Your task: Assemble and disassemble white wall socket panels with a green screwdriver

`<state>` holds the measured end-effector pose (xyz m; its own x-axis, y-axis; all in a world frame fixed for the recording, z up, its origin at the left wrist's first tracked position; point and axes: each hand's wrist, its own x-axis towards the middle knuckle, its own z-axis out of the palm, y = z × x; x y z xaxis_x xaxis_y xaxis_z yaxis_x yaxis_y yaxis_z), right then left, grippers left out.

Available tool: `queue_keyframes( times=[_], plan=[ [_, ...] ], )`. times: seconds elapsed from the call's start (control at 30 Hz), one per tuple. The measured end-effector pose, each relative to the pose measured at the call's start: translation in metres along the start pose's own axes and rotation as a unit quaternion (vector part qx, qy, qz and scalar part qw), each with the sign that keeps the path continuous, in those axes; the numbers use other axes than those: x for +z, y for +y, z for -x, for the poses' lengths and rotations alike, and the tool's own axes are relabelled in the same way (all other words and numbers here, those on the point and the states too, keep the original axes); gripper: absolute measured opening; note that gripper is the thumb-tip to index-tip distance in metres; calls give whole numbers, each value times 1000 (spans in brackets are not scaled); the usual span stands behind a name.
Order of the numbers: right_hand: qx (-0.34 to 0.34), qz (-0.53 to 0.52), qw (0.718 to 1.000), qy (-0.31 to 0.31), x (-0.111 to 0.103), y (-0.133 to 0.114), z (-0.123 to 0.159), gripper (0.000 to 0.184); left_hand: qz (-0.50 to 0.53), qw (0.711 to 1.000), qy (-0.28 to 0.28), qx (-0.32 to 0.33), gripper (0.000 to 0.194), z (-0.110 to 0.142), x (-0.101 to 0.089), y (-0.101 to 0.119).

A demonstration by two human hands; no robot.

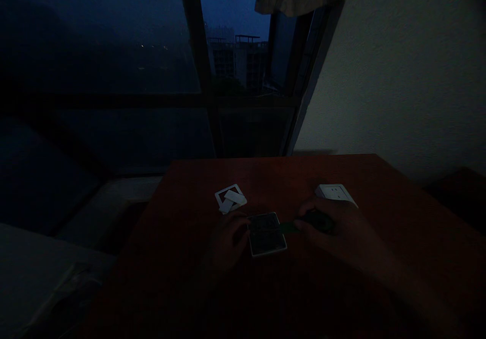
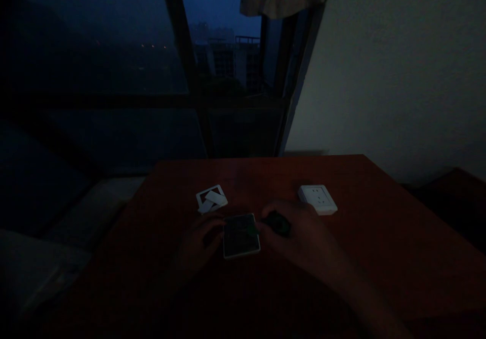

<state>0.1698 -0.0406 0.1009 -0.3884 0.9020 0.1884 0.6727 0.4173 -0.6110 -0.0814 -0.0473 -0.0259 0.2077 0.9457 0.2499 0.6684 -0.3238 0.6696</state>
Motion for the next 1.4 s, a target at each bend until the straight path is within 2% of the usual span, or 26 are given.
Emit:
queue_keyframes(
  times=[0.33,0.5,0.67,0.8,0.97,1.07,1.27,1.4],
  plan=[
    [-1,0,1000,-24,0,-4,0,10,0,1000,-2,3,20,1,-1,2],
    [-31,42,997,-50,-4,-18,-15,8,3,1000,8,13,23,0,-1,3],
    [-99,95,986,-92,-5,-40,-41,12,29,998,-13,46,27,2,0,0],
    [-168,123,972,-107,-3,-55,-59,18,30,998,-6,59,34,3,3,-7],
    [-242,137,943,-183,-4,-64,-77,16,15,998,-16,60,40,4,1,-7],
    [-232,148,945,-176,-2,-64,-86,18,18,998,-19,58,36,3,-2,-4],
    [-120,199,969,-84,8,-59,-93,23,53,996,-25,65,32,2,-5,1],
    [-97,217,970,-49,11,-59,-92,25,63,996,-3,55,22,1,-1,3]
  ],
)
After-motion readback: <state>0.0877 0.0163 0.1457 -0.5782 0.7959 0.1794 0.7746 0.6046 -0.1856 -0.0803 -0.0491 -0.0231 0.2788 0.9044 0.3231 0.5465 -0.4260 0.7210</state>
